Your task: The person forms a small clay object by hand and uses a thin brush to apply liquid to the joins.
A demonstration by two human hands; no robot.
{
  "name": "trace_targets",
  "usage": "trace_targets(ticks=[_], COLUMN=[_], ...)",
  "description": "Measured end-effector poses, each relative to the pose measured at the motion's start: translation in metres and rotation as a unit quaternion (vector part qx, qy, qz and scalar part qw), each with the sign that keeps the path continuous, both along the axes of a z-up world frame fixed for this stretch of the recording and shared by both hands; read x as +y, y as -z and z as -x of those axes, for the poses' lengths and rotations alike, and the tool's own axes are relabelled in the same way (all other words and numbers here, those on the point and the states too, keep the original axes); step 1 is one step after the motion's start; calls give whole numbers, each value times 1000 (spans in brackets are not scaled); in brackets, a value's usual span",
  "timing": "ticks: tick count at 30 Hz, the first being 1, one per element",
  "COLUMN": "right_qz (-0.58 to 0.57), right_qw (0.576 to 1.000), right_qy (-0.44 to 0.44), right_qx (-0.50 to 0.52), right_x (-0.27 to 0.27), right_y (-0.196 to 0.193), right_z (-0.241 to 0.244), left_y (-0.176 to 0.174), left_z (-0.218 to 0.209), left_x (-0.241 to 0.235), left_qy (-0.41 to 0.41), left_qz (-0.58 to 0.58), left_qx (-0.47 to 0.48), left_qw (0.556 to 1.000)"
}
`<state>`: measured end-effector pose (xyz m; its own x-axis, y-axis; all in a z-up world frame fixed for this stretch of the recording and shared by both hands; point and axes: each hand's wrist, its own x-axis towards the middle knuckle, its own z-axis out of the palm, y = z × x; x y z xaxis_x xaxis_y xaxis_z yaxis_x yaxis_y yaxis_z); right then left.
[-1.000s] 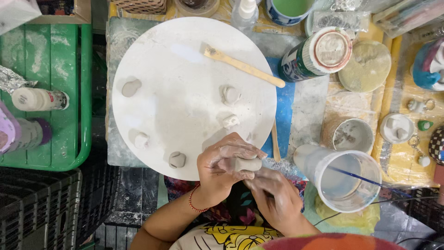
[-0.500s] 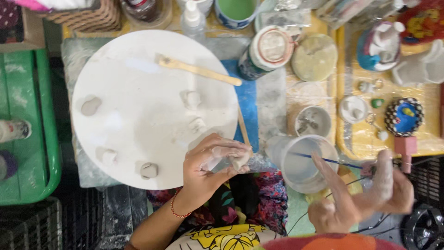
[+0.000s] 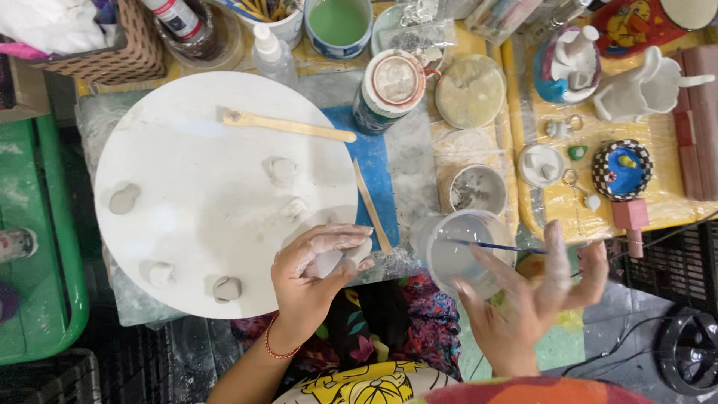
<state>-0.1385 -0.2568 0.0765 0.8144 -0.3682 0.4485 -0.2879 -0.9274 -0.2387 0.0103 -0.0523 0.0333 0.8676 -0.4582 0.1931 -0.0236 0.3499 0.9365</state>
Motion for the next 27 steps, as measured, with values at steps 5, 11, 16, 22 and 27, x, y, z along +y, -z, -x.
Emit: trace_targets(ticks=[5,11,16,22,27], right_qz=[-56,-205,-239,-308,-319], right_qw=[990,957,926,910,896], right_qy=[-58,-165,-253,-220,-240], right_qx=[-115,-122,-147,-169,-193], right_x=[21,72,83,95,97], right_y=[2,13,15,36,39], right_z=[-6,-22,-58,-82,-86], left_y=[-4,3,7,12,15], left_z=[-3,-4,-3,-3,-3], left_x=[5,10,14,18,22], left_qy=[8,-17,-16,-22,-15], left_qz=[36,2,54,56,29], left_qx=[140,110,129,141,127], left_qw=[989,994,990,988,991])
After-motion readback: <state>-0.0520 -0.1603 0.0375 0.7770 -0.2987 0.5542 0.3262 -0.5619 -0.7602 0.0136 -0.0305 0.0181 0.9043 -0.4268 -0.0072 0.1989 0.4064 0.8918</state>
